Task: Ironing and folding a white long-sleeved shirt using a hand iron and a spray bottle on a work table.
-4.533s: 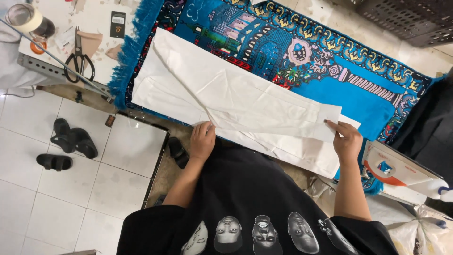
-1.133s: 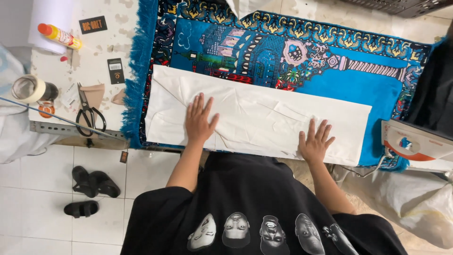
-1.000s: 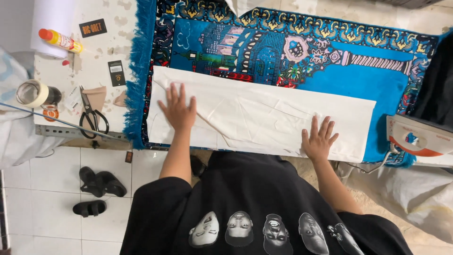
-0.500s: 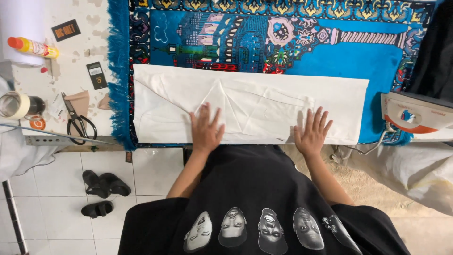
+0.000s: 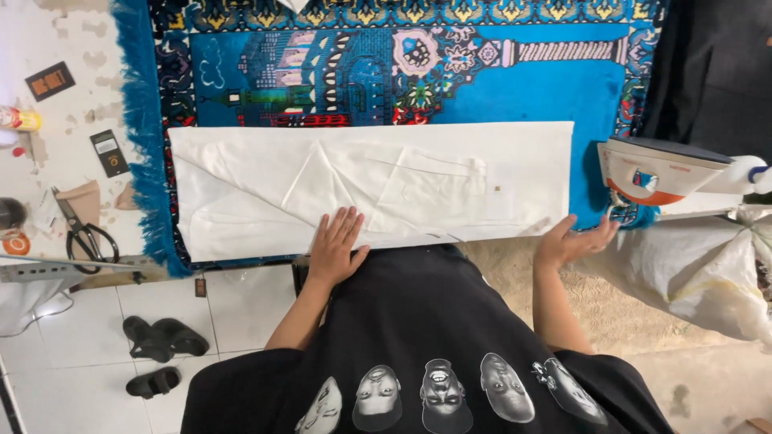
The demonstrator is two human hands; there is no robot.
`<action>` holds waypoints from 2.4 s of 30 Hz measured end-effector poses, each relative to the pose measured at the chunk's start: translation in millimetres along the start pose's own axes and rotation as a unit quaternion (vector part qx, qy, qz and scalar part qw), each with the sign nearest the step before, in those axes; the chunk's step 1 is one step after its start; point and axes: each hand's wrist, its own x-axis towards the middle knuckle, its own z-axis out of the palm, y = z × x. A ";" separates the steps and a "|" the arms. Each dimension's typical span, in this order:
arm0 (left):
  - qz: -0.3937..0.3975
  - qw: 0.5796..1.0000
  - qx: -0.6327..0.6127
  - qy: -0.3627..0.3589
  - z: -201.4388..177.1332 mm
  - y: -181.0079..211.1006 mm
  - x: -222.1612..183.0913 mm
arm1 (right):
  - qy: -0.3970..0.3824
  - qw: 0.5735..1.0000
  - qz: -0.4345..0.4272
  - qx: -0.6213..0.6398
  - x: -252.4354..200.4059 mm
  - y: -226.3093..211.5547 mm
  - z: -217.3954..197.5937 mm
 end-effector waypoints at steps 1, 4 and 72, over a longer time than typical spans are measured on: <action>0.004 1.000 -0.002 0.001 -6.3 4.6 0.4 | 0.004 1.000 0.001 -0.002 13.9 -0.2 -5.0; 0.022 1.000 0.014 0.016 -15.3 18.4 -1.1 | 0.100 0.995 0.020 -0.021 54.0 -7.9 -28.4; -0.146 0.954 -0.261 0.008 -19.7 -12.7 22.7 | -0.716 0.663 -0.217 0.037 86.0 -455.5 61.1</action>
